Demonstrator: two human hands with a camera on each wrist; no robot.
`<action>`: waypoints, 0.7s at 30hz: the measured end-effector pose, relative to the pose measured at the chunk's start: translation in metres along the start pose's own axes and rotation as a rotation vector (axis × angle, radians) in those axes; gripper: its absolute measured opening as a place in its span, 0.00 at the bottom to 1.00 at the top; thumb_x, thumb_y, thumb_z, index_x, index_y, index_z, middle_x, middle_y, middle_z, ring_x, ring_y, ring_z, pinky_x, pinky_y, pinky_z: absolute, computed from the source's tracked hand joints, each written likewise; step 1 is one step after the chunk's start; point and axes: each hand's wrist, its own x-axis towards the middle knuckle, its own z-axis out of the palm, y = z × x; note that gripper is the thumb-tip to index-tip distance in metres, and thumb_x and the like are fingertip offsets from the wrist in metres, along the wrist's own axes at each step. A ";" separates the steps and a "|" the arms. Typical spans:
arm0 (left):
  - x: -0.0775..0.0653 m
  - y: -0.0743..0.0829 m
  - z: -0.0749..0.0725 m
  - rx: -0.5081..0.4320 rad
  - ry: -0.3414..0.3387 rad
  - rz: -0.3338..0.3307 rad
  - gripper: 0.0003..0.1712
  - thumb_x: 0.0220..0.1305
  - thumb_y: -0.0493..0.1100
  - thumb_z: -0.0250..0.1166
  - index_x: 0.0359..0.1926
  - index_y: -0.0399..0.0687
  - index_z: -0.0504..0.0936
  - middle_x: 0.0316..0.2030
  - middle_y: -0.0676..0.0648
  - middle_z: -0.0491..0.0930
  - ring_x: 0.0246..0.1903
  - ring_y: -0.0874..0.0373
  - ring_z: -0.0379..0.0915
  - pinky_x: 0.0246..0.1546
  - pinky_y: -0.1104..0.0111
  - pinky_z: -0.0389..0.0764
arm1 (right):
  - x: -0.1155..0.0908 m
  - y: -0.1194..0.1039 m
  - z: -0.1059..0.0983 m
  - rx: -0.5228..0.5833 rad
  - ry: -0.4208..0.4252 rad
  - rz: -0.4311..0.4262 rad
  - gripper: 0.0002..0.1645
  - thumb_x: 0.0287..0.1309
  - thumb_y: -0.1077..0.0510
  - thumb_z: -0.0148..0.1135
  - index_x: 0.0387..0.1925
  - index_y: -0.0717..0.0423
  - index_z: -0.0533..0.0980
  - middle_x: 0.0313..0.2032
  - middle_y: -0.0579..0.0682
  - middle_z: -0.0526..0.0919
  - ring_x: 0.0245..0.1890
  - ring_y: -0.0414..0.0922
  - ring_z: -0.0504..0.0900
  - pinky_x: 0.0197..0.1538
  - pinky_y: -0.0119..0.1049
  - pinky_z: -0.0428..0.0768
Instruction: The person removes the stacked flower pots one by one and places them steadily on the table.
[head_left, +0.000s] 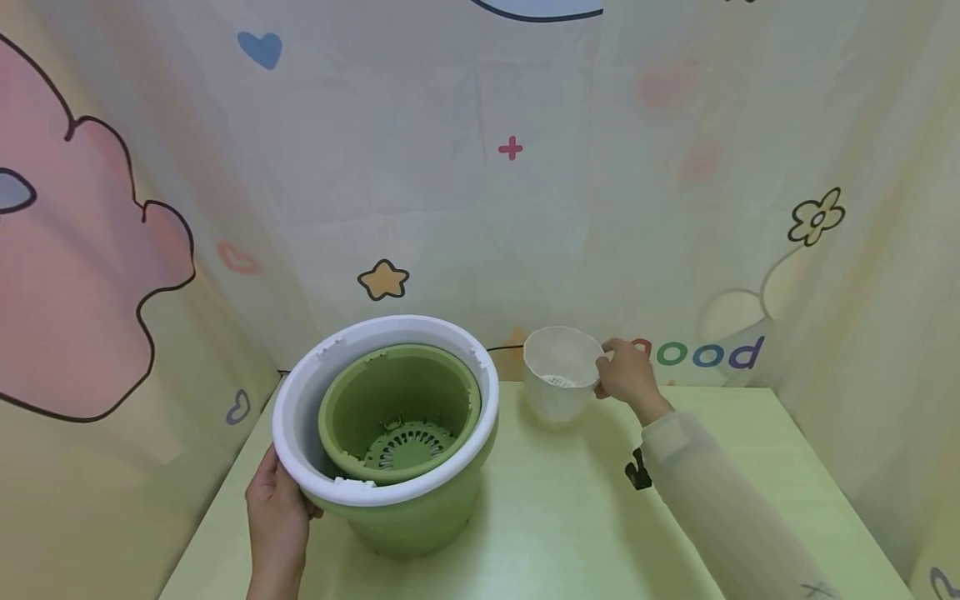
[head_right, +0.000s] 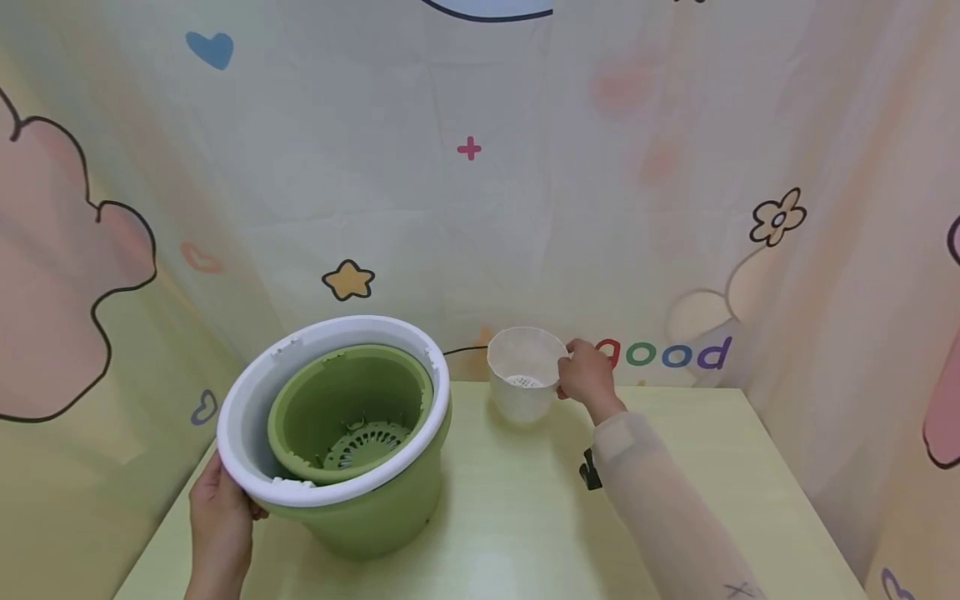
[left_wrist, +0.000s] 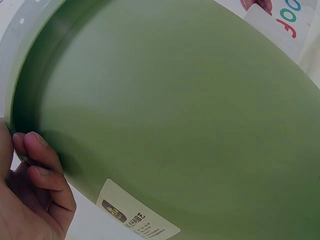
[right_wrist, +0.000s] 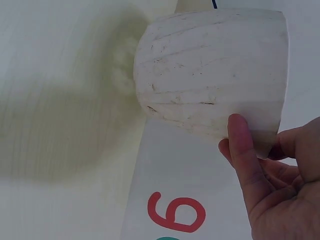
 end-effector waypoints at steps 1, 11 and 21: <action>0.000 0.000 0.000 -0.007 -0.002 0.003 0.23 0.81 0.54 0.53 0.68 0.53 0.78 0.18 0.55 0.73 0.12 0.64 0.65 0.14 0.71 0.73 | 0.000 0.001 0.002 0.005 0.000 0.003 0.28 0.76 0.60 0.44 0.70 0.73 0.65 0.31 0.61 0.89 0.22 0.43 0.89 0.43 0.44 0.90; 0.000 -0.001 -0.001 0.002 -0.011 0.002 0.24 0.81 0.54 0.52 0.69 0.53 0.77 0.17 0.55 0.73 0.12 0.63 0.65 0.14 0.71 0.74 | -0.001 0.008 0.019 -0.027 0.000 0.018 0.28 0.75 0.60 0.45 0.68 0.75 0.65 0.27 0.58 0.89 0.21 0.43 0.89 0.43 0.43 0.87; 0.001 -0.002 -0.002 -0.012 -0.017 0.000 0.24 0.81 0.54 0.52 0.69 0.53 0.76 0.17 0.54 0.73 0.13 0.63 0.65 0.14 0.70 0.74 | 0.000 0.012 0.027 -0.019 -0.002 0.049 0.28 0.75 0.61 0.45 0.68 0.75 0.65 0.31 0.61 0.88 0.21 0.42 0.87 0.38 0.37 0.86</action>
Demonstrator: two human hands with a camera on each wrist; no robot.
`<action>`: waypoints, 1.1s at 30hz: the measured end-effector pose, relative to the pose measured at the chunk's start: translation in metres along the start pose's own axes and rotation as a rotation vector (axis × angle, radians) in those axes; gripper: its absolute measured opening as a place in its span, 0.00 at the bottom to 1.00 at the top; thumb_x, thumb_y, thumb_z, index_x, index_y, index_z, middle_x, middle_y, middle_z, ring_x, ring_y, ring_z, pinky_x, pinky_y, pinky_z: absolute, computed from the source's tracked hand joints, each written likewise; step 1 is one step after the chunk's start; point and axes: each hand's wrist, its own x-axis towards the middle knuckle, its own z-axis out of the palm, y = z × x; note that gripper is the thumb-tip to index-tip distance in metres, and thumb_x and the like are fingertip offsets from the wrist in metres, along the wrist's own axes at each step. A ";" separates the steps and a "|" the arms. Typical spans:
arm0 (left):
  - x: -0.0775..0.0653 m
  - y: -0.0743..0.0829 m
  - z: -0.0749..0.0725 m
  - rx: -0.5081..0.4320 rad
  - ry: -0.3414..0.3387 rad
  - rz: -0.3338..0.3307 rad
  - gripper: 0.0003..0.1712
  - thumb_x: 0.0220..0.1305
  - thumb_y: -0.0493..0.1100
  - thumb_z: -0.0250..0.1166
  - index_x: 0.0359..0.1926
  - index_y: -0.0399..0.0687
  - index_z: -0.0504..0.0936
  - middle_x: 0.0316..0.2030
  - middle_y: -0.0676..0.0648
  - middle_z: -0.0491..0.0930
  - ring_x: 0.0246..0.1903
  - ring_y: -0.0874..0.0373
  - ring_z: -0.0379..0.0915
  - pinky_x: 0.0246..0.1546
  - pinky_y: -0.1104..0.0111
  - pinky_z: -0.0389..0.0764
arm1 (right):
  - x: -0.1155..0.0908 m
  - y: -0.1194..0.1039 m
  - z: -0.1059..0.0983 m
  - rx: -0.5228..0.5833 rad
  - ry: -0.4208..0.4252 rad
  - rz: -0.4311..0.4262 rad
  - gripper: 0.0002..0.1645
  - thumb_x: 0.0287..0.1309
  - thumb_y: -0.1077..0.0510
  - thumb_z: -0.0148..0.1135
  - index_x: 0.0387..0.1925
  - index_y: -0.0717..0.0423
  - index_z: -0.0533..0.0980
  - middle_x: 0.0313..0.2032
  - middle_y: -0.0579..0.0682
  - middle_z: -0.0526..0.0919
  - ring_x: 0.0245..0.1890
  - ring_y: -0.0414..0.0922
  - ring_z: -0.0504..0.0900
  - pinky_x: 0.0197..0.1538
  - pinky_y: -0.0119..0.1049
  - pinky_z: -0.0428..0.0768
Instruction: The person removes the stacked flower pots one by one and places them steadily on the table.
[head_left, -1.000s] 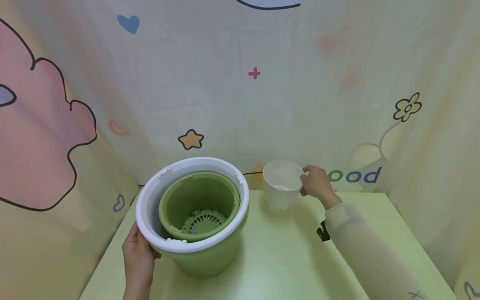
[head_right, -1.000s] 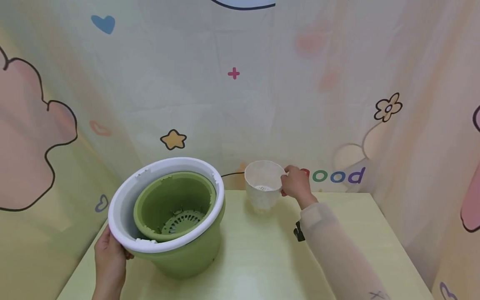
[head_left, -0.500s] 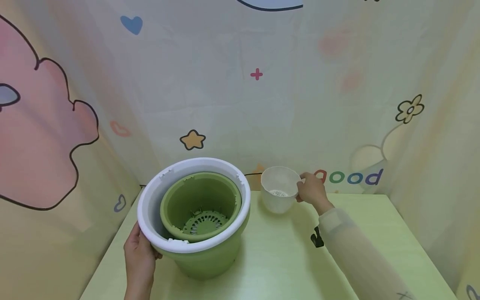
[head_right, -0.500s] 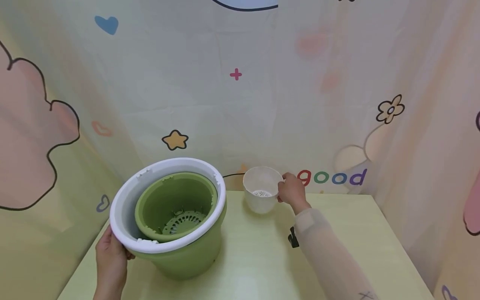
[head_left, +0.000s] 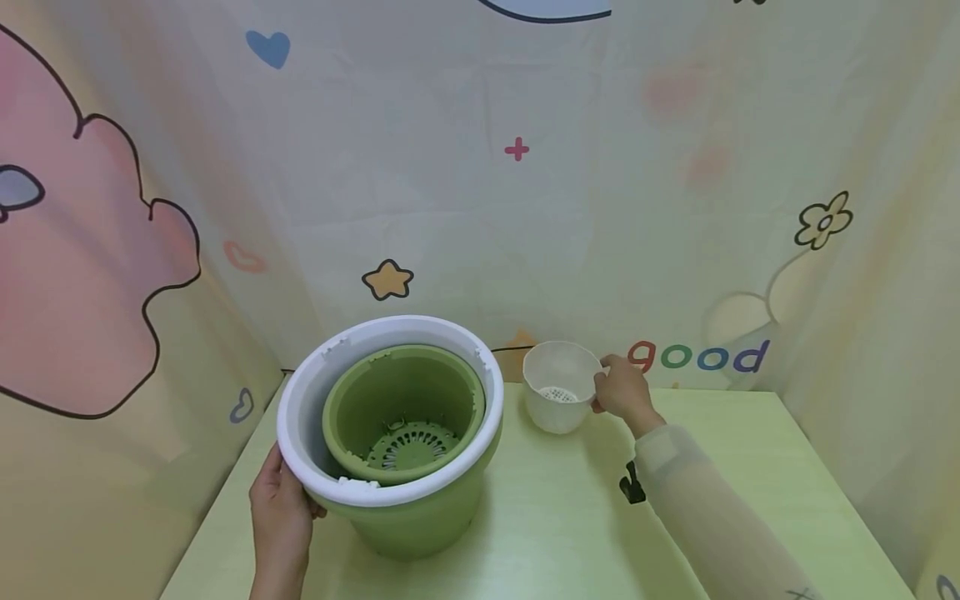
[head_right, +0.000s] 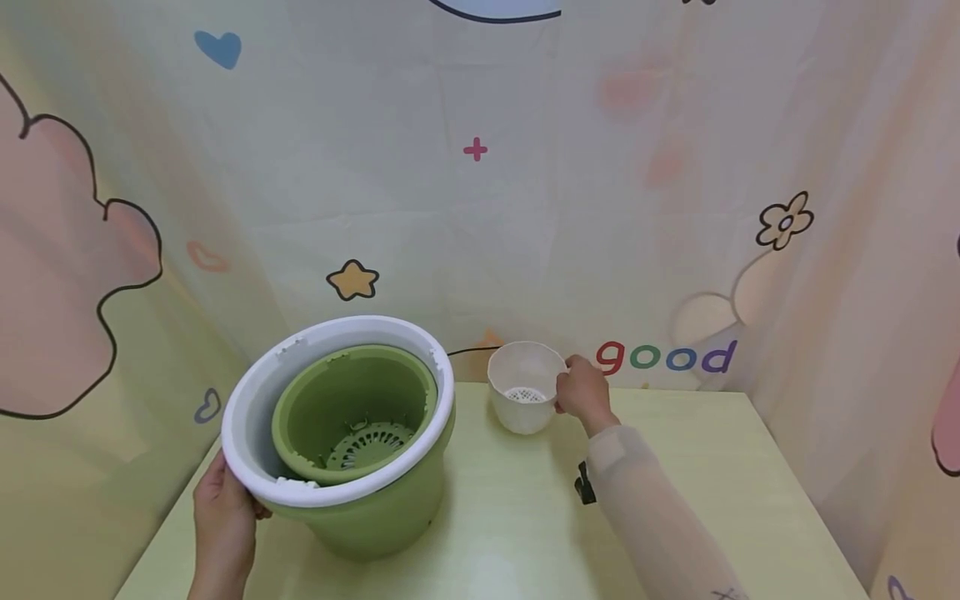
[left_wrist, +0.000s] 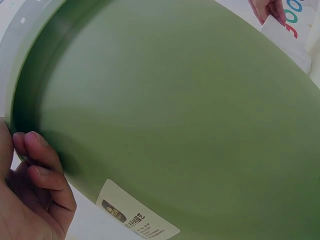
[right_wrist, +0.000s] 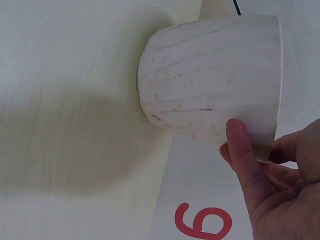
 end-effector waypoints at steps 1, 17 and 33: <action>0.000 0.000 0.000 0.001 0.003 0.000 0.24 0.81 0.54 0.52 0.69 0.53 0.77 0.17 0.54 0.72 0.12 0.63 0.65 0.14 0.70 0.73 | 0.000 0.001 0.000 0.002 0.001 0.001 0.28 0.75 0.61 0.45 0.68 0.75 0.65 0.32 0.62 0.88 0.20 0.42 0.87 0.36 0.36 0.86; 0.002 -0.002 0.000 -0.007 0.014 -0.002 0.23 0.81 0.54 0.52 0.68 0.53 0.78 0.16 0.54 0.71 0.11 0.63 0.64 0.13 0.71 0.72 | -0.003 0.002 0.000 0.015 -0.004 0.000 0.29 0.78 0.58 0.44 0.69 0.75 0.64 0.28 0.59 0.90 0.23 0.45 0.90 0.58 0.55 0.84; -0.001 0.001 0.002 -0.011 0.013 0.002 0.24 0.81 0.55 0.53 0.69 0.54 0.77 0.17 0.55 0.73 0.12 0.63 0.65 0.13 0.71 0.73 | -0.012 0.001 -0.013 0.023 0.025 0.034 0.27 0.75 0.51 0.51 0.63 0.68 0.71 0.31 0.60 0.87 0.18 0.42 0.84 0.27 0.35 0.84</action>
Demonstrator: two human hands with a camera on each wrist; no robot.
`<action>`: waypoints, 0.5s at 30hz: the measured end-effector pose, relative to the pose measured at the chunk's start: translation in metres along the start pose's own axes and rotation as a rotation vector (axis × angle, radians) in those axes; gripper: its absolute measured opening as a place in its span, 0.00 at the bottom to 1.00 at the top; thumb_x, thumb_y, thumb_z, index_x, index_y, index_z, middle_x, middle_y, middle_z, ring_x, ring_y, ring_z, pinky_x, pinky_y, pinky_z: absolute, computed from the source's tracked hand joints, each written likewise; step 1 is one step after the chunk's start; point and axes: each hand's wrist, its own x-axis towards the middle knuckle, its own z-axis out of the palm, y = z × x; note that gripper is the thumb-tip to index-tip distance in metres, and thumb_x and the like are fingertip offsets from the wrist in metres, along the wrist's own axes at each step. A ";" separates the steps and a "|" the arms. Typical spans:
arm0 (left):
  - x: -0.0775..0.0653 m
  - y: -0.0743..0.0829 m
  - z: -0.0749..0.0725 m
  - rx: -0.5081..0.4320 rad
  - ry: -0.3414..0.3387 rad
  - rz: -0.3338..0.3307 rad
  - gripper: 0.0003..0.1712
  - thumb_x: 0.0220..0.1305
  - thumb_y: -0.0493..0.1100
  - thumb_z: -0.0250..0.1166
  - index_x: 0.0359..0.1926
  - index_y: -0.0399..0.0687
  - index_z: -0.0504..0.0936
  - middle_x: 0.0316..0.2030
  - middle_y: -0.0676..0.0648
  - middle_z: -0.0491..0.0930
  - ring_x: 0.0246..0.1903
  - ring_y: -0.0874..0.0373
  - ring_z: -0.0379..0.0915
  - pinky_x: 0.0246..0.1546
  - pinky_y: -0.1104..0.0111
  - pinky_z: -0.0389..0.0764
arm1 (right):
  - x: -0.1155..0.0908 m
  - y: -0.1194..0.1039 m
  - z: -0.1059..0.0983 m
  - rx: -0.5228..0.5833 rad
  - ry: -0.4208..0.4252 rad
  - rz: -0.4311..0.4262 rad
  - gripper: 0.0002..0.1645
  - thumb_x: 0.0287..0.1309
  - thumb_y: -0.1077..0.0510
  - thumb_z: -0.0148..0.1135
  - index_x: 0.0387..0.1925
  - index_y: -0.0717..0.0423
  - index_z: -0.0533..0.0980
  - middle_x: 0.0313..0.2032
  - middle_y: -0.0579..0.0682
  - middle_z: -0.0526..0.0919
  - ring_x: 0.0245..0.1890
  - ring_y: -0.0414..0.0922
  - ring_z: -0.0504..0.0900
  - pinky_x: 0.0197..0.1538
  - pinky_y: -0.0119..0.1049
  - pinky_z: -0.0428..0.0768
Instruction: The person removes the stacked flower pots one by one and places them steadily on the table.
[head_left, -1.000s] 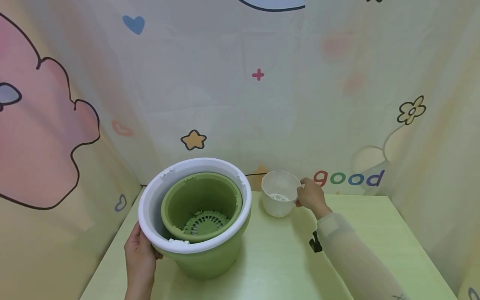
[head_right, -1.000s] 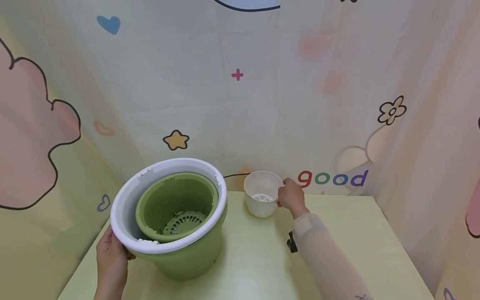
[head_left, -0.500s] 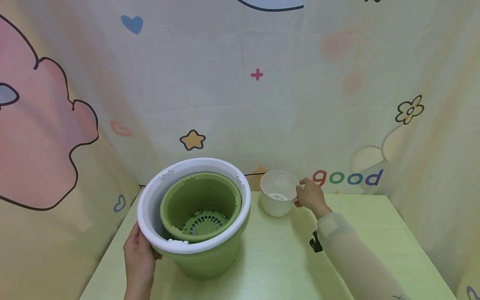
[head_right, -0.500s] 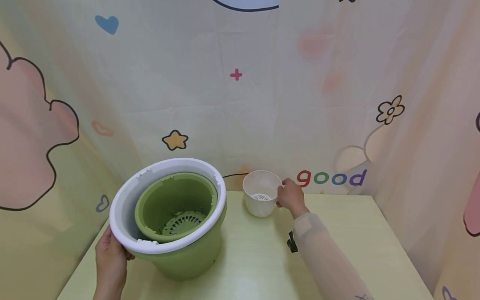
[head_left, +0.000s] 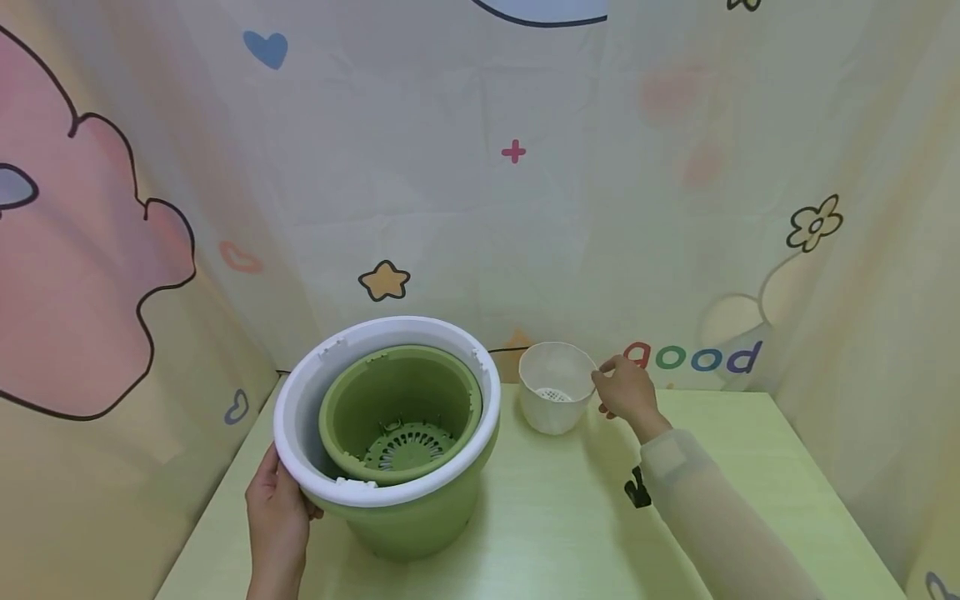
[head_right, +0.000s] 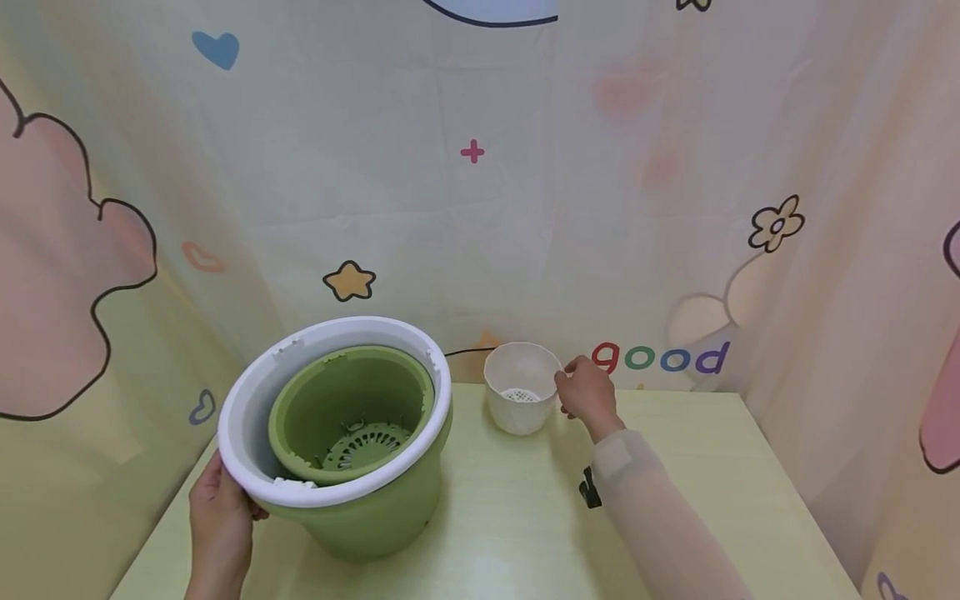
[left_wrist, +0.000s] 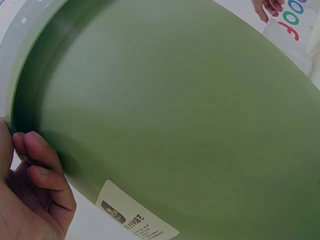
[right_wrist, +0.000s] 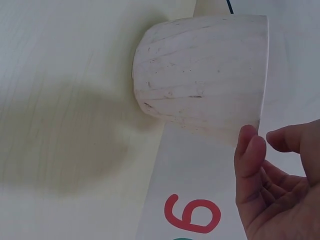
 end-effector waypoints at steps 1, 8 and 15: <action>0.000 0.000 0.000 -0.007 -0.003 0.001 0.24 0.81 0.55 0.53 0.69 0.53 0.77 0.17 0.54 0.73 0.12 0.63 0.64 0.13 0.71 0.73 | -0.001 -0.001 0.000 0.001 0.002 0.005 0.26 0.75 0.51 0.52 0.61 0.68 0.72 0.31 0.60 0.87 0.19 0.44 0.84 0.25 0.34 0.83; 0.001 -0.002 -0.001 -0.013 -0.003 -0.011 0.24 0.81 0.54 0.53 0.70 0.53 0.76 0.17 0.54 0.74 0.12 0.63 0.64 0.13 0.71 0.73 | -0.006 -0.013 -0.002 -0.008 0.007 -0.029 0.23 0.73 0.49 0.53 0.55 0.65 0.75 0.34 0.59 0.86 0.23 0.47 0.85 0.24 0.34 0.81; 0.001 -0.002 -0.001 -0.013 -0.004 -0.006 0.24 0.81 0.54 0.53 0.69 0.52 0.77 0.17 0.54 0.74 0.12 0.62 0.64 0.13 0.71 0.73 | -0.020 -0.048 -0.004 -0.015 0.014 -0.125 0.20 0.71 0.48 0.57 0.49 0.61 0.78 0.33 0.55 0.85 0.24 0.44 0.84 0.26 0.34 0.79</action>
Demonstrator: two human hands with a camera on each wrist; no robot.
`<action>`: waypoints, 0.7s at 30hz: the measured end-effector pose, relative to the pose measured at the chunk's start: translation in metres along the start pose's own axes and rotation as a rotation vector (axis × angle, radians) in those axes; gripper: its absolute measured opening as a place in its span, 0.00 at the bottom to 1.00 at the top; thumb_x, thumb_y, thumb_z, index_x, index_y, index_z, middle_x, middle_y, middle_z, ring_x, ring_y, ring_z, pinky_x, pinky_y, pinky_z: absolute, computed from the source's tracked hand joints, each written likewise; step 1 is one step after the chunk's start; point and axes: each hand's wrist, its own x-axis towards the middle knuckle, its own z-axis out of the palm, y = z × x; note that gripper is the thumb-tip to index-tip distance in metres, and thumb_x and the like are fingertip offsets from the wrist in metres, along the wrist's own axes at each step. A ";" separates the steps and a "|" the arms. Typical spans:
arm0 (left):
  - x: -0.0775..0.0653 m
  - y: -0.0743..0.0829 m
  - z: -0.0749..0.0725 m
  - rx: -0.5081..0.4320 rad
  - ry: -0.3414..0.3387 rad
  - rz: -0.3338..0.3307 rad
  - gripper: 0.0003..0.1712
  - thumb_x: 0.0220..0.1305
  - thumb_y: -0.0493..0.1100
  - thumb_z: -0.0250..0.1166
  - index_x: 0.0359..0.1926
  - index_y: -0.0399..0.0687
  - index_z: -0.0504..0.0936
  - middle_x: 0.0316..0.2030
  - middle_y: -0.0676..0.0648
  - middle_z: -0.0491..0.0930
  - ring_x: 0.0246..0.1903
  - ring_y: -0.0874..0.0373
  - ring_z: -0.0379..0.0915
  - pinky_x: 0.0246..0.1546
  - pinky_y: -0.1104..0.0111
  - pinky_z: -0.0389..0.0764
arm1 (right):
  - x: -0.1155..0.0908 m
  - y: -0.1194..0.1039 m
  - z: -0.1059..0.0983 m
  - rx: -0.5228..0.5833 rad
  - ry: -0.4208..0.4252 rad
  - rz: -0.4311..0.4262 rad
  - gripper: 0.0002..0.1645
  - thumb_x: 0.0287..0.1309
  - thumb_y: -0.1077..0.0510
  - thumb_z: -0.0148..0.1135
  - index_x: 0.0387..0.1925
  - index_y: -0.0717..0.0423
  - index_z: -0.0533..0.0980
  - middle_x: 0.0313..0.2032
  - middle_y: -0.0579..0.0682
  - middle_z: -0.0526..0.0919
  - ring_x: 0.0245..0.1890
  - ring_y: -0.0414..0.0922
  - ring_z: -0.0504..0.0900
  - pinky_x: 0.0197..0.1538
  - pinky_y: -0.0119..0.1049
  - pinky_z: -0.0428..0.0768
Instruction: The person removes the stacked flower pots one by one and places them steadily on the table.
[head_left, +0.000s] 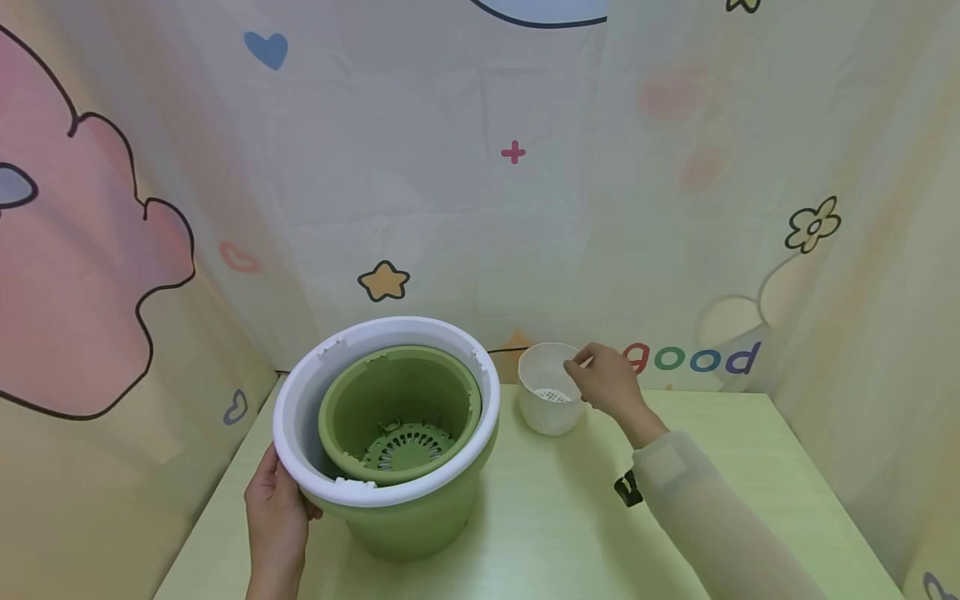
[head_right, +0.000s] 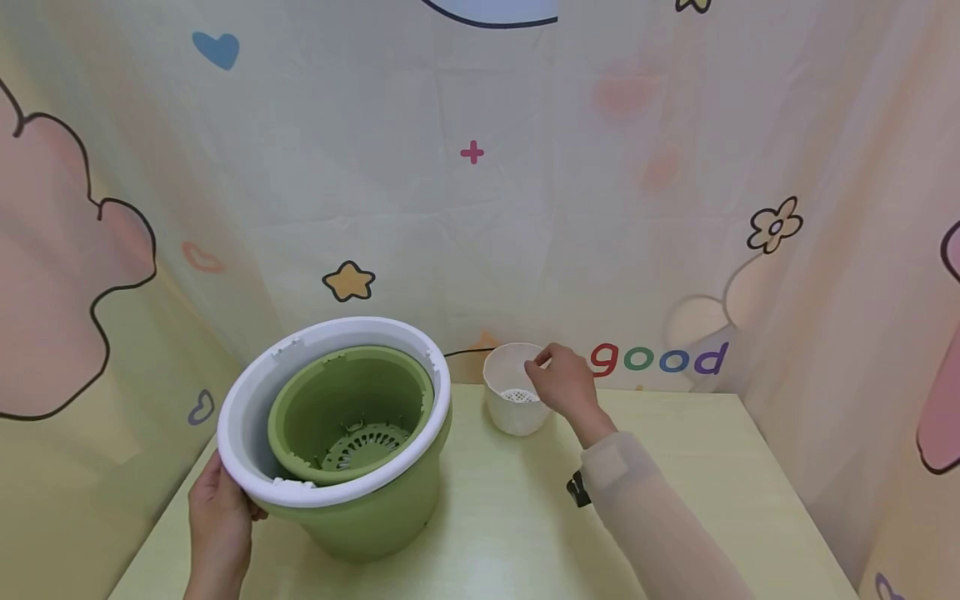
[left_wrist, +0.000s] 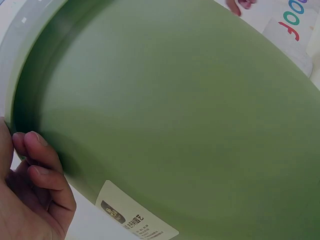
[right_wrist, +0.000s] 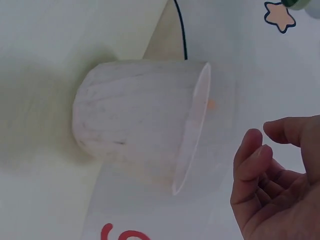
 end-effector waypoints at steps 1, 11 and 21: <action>0.000 0.000 0.000 -0.002 -0.001 0.001 0.24 0.81 0.54 0.53 0.69 0.51 0.77 0.18 0.54 0.74 0.12 0.62 0.65 0.13 0.71 0.73 | -0.002 -0.006 0.000 0.000 -0.005 -0.015 0.20 0.71 0.48 0.58 0.49 0.61 0.79 0.34 0.55 0.85 0.24 0.43 0.84 0.27 0.34 0.78; 0.000 0.000 0.000 -0.013 -0.001 -0.004 0.24 0.81 0.53 0.53 0.70 0.52 0.76 0.18 0.54 0.75 0.12 0.62 0.64 0.13 0.71 0.73 | -0.022 -0.057 -0.001 0.011 -0.036 -0.169 0.16 0.70 0.47 0.60 0.46 0.54 0.82 0.34 0.52 0.86 0.30 0.45 0.81 0.31 0.35 0.77; 0.000 0.000 -0.001 -0.004 -0.006 0.003 0.25 0.80 0.55 0.54 0.70 0.53 0.76 0.17 0.54 0.73 0.12 0.63 0.65 0.14 0.71 0.73 | -0.042 -0.097 -0.005 0.062 -0.027 -0.292 0.15 0.71 0.47 0.62 0.50 0.50 0.83 0.38 0.50 0.86 0.37 0.47 0.82 0.37 0.37 0.80</action>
